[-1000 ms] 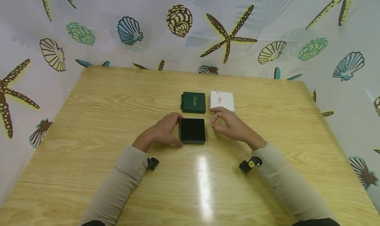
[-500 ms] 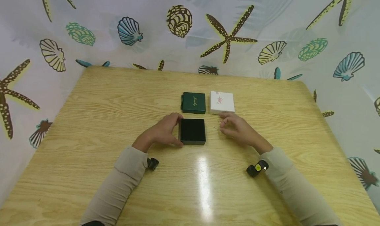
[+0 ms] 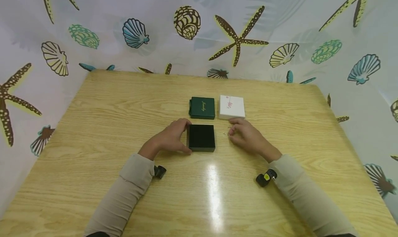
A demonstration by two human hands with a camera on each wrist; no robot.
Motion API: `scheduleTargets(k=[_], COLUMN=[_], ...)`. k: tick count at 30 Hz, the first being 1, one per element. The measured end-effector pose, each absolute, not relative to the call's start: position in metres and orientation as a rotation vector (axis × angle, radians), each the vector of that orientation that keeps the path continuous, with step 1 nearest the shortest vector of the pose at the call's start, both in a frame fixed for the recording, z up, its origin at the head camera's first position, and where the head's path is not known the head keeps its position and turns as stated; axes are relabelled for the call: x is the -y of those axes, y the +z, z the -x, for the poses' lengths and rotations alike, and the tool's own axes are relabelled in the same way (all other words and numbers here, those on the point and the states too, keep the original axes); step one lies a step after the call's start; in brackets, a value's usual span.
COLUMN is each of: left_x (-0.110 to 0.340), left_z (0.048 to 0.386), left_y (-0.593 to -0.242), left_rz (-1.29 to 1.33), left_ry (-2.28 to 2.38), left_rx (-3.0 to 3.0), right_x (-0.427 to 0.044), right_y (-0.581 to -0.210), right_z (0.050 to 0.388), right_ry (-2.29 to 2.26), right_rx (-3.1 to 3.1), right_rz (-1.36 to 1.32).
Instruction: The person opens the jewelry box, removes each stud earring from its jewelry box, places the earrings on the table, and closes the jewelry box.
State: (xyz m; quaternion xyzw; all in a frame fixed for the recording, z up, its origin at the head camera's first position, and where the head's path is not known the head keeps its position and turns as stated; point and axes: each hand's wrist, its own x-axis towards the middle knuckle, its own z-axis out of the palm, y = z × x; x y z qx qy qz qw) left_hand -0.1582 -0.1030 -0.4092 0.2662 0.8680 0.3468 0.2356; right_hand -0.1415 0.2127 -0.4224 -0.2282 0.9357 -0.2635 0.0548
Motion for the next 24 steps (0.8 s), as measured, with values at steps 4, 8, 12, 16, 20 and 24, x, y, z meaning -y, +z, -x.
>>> scheduleTargets(k=[4, 8, 12, 16, 20, 24], left_x=[0.104, 0.104, 0.104, 0.105, 0.105, 0.105], left_z=[0.158, 0.159, 0.159, 0.16, 0.161, 0.162], left_y=[-0.409, -0.409, -0.407, -0.407, -0.41, -0.411], left_rz=[-0.73, -0.731, -0.73, -0.735, -0.742, -0.75], left_ry=[0.95, 0.951, 0.951, 0.961, 0.97, 0.971], left_rx=[-2.387, -2.385, -2.381, -2.385, -2.377, -2.368], right_x=[-0.211, -0.209, -0.199, -0.183, -0.167, -0.151], right_y=[-0.421, -0.417, -0.402, -0.379, -0.362, -0.351], right_z=[0.141, 0.139, 0.14, 0.155, 0.178, 0.201], right_ry=[-0.745, -0.669, -0.532, -0.462, -0.43, -0.405], right_rx=[-2.859, -2.904, -3.016, -3.071, -3.02, -2.934], right_rz=[0.699, 0.696, 0.753, 0.848, 0.914, 0.971])
